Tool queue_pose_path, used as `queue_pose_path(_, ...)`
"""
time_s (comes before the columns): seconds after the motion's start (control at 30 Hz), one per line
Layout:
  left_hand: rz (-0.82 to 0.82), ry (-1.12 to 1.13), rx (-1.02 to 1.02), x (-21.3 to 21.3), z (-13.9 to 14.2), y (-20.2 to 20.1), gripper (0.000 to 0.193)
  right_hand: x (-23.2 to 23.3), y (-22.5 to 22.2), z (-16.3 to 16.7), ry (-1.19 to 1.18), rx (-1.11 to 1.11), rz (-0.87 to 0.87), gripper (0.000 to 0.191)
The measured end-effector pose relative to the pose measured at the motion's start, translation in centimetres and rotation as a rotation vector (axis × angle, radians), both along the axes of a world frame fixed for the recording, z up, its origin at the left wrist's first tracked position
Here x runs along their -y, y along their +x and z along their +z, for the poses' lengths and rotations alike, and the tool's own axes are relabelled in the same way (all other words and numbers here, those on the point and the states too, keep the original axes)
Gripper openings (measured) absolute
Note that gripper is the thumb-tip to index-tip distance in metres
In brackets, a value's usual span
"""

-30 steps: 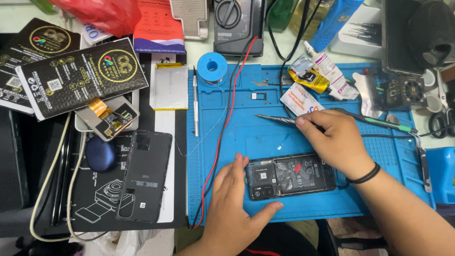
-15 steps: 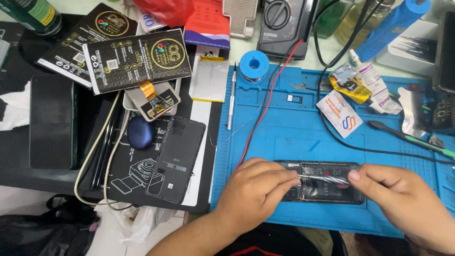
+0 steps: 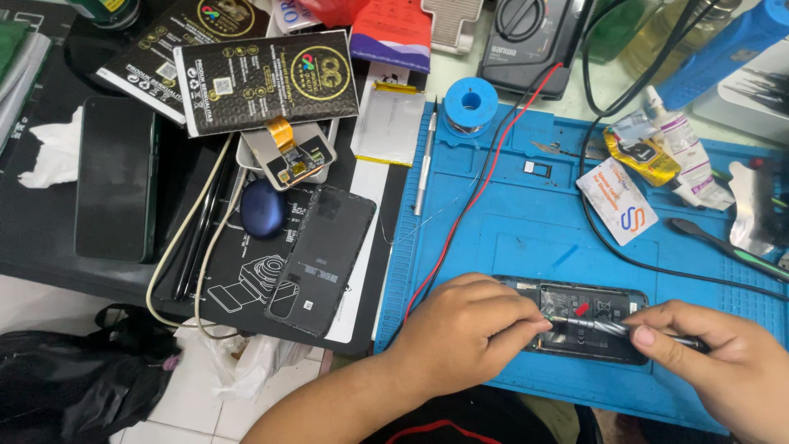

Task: The person assembles a smartphone by placing the battery into the chassis, attaching the back cover, and securing it with screws. The person uses a screwdriver to tighten screws on the back of the device.

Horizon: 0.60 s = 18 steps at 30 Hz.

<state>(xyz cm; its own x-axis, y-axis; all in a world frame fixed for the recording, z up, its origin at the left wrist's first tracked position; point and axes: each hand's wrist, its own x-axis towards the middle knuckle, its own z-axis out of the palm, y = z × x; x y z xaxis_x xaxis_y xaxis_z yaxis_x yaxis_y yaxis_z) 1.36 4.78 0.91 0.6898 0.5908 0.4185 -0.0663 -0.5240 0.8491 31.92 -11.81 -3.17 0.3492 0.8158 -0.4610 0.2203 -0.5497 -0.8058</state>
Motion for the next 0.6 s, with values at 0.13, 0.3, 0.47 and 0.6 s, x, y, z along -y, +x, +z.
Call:
queue_pose_path(0.13, 0.000, -0.078, -0.017, 0.0, -0.4, 0.3, 0.011, 0.5, 0.3, -0.7, -0.009, 0.115, -0.054, 0.022)
queue_pose_path(0.3, -0.014, 0.021, 0.025, 0.1, -1.0, 0.3, 0.013, 2.7, 2.4, -3.3, 0.096, 0.180, -0.020, 0.025)
queue_pose_path(0.47, -0.091, -0.220, 0.065, 0.5, -1.1, 0.2, 0.013, 5.9, 6.7, -7.0, 0.213, 0.029, 0.013, 0.024)
queue_pose_path(0.6, -0.158, -0.578, 0.075, 0.9, -1.0, 0.1, 0.016, 7.3, 6.5, -8.1, 0.286, -0.049, -0.041, 0.029)
